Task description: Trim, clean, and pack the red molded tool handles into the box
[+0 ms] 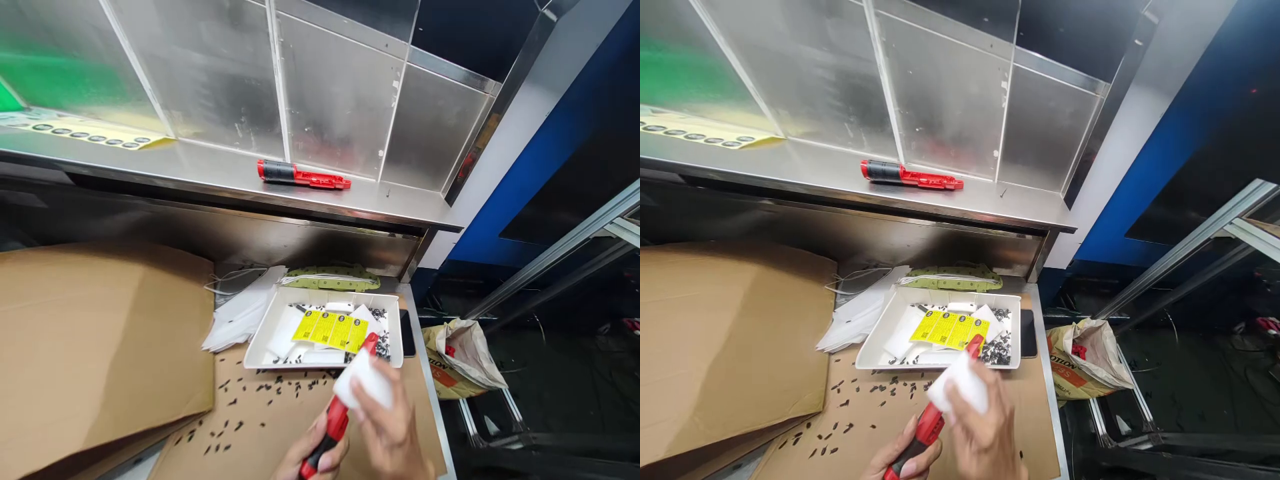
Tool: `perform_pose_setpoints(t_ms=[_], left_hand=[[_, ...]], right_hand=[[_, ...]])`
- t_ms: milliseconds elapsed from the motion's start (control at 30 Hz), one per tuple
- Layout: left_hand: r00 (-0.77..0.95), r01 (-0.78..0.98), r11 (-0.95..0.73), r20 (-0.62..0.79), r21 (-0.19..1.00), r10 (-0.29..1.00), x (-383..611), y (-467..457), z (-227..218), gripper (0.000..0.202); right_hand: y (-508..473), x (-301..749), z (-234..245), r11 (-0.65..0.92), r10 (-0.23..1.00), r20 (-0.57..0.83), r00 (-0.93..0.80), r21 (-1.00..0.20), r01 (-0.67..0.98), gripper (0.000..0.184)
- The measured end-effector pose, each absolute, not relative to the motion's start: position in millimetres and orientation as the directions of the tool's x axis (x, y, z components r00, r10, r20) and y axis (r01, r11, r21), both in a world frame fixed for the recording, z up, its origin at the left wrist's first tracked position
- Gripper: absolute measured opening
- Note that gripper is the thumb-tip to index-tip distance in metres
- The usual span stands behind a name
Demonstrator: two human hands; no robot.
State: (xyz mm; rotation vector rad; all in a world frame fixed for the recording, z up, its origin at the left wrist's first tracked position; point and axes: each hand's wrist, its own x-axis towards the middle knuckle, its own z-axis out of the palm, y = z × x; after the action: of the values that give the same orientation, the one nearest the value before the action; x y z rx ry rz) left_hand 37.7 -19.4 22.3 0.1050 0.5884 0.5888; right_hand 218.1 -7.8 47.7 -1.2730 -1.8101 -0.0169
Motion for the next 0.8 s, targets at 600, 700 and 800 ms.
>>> perform_pose_setpoints(t_ms=[600,700,800], left_hand=[[0.466,-0.417,0.713,-0.541,0.564,0.7,35.8,-19.9,35.8,0.082],[0.496,-0.458,0.695,-0.49,0.554,0.717,35.2,-18.2,35.8,0.074],[0.57,-0.513,0.738,-0.47,0.438,0.674,32.6,-13.2,34.6,0.06]], right_hand=[[-12.3,202.9,49.1,0.475,0.762,0.632,-0.14,-0.399,0.784,0.04],[-7.8,204.4,48.6,0.338,0.763,0.646,-0.007,-0.39,0.856,0.033],[-10.0,205.7,50.1,0.456,0.746,0.655,-0.12,-0.371,0.809,0.038]])
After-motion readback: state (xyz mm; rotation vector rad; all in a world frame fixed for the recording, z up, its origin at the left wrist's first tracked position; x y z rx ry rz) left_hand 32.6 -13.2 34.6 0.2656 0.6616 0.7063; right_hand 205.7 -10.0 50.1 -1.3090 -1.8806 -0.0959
